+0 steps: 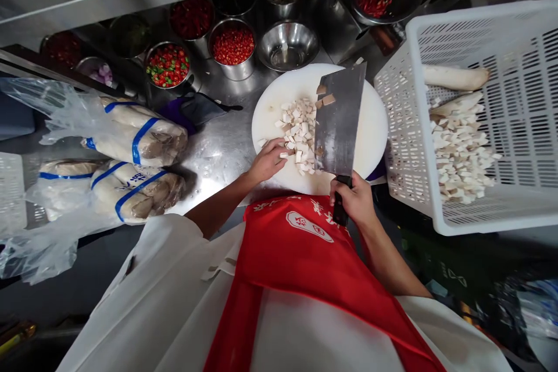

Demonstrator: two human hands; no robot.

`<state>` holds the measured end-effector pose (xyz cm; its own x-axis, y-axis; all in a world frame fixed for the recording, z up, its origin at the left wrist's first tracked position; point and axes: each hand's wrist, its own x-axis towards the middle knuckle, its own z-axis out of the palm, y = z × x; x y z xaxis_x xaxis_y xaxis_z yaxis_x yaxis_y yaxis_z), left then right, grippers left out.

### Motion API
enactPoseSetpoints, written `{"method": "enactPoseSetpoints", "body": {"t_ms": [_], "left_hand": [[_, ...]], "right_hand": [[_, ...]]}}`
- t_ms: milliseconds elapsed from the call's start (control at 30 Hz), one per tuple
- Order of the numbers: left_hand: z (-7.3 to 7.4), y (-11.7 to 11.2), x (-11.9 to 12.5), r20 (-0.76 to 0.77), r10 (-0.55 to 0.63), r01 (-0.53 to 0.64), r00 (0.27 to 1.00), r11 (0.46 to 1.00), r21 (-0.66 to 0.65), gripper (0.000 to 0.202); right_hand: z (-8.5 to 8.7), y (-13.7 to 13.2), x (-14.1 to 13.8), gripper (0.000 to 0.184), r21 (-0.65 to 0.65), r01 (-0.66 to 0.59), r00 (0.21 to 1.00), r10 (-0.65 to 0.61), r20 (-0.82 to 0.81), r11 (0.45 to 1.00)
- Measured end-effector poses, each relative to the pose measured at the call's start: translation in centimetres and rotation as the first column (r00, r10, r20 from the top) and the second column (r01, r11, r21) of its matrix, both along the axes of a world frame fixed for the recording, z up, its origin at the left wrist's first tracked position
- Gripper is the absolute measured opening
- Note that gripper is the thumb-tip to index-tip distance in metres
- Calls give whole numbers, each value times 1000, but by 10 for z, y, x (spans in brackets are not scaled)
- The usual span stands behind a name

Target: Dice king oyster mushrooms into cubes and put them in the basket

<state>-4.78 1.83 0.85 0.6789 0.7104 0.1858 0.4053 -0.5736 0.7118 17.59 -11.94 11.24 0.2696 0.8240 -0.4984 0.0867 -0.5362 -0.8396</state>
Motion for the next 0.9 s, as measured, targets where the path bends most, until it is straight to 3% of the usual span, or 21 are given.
{"method": "enactPoseSetpoints", "body": {"t_ms": [67, 133, 233, 300, 400, 500, 567, 700, 800, 900], "left_hand": [[0, 0, -4, 41, 2, -1, 999, 1000, -31, 28], [0, -2, -4, 49, 18, -17, 999, 1000, -23, 25], [2, -3, 5, 54, 130, -131, 990, 991, 28, 14], [2, 1, 12, 61, 236, -241, 970, 966, 91, 11], [0, 14, 17, 90, 485, -493, 870, 856, 155, 16], [-3, 22, 10, 63, 671, -674, 739, 733, 89, 28], [-4, 20, 2, -37, 678, -677, 734, 735, 40, 32], [2, 11, -11, -229, 524, -545, 820, 837, -38, 32], [7, 16, -9, -158, 449, -470, 879, 872, -138, 32], [8, 28, 2, 21, 447, -407, 894, 832, -377, 30]], "right_hand": [[9, -4, 1, 15, 49, -5, 999, 7, -37, 999], [16, -9, -1, 37, 100, 1, 996, 9, -91, 995], [22, -14, -7, 76, 173, -8, 985, 38, -170, 985], [26, -15, -12, 87, 201, -16, 976, 59, -207, 979], [31, -17, -16, 89, 222, 17, 965, 42, -258, 975], [36, -22, -19, 87, 236, 106, 936, -17, -351, 966], [37, -28, -20, 85, 236, 168, 908, -58, -415, 957], [37, -42, -23, 83, 213, 243, 870, -116, -480, 946], [36, -47, -27, 81, 198, 257, 860, -130, -494, 946], [38, -48, -33, 81, 199, 269, 853, -138, -504, 942]]}}
